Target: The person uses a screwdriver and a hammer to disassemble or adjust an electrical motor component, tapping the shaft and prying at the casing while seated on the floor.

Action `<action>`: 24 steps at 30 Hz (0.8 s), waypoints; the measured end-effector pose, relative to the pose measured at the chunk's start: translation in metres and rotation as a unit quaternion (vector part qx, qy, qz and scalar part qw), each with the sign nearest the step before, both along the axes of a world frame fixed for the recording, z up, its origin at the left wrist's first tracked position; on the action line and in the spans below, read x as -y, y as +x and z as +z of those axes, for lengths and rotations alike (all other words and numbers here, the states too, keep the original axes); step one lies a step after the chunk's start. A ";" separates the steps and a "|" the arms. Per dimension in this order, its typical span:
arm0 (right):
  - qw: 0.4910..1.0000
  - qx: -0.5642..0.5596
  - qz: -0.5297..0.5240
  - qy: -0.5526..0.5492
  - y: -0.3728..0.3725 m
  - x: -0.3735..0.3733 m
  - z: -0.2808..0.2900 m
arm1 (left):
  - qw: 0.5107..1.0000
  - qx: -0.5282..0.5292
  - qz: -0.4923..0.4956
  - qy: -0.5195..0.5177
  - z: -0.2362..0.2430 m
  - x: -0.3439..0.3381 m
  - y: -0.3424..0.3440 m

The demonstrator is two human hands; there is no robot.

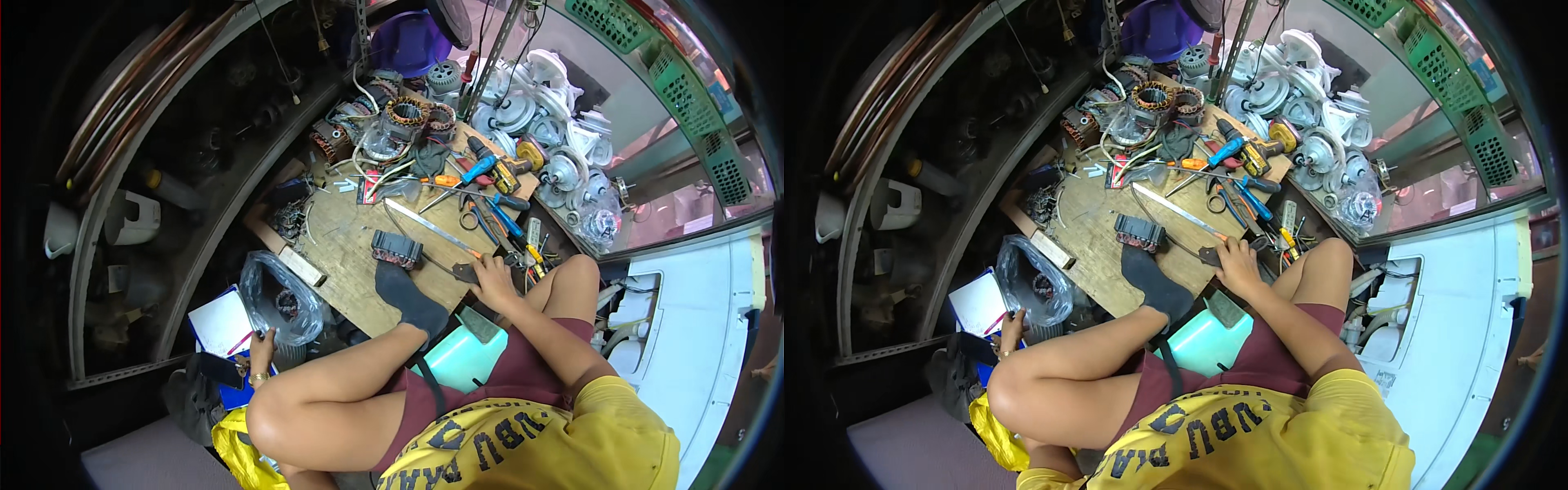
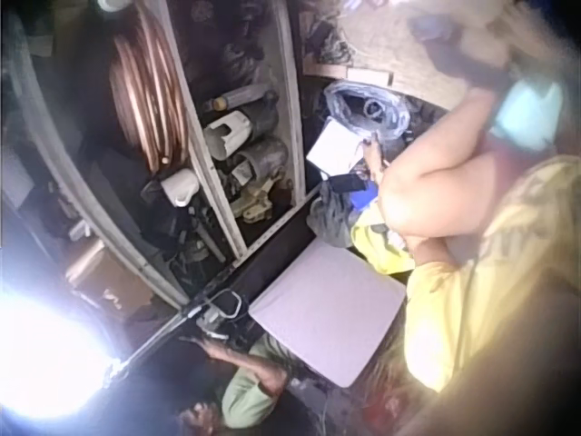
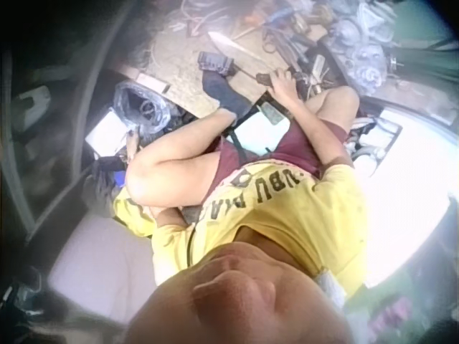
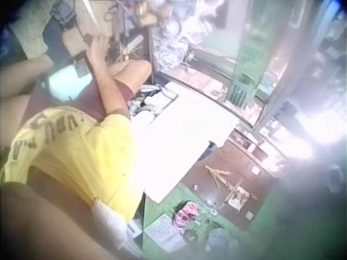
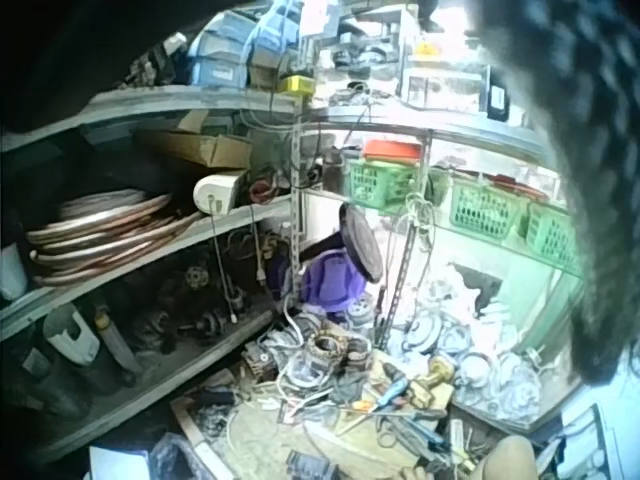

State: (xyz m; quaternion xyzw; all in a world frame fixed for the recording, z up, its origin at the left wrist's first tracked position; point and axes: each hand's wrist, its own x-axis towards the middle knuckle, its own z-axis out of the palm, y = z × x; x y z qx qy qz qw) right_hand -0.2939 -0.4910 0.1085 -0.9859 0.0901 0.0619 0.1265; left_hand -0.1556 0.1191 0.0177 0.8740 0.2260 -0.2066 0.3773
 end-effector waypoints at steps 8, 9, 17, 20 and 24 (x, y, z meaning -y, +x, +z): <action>0.989 0.021 0.136 -0.059 -0.002 0.054 -0.044 | 0.907 0.216 -0.347 0.101 0.244 0.148 0.097; 0.985 0.030 0.166 -0.046 0.002 0.047 -0.041 | 0.847 0.298 -0.423 0.122 0.264 0.165 0.097; 0.988 0.139 0.041 0.059 0.046 0.089 -0.029 | 0.669 0.176 -0.687 0.222 0.190 0.408 0.066; 0.990 0.121 -0.076 0.009 0.070 0.126 -0.032 | 0.682 0.167 -0.676 0.226 0.144 0.422 0.057; 0.992 0.048 -0.106 -0.051 0.088 0.173 -0.037 | 0.667 0.172 -0.684 0.241 0.139 0.436 0.072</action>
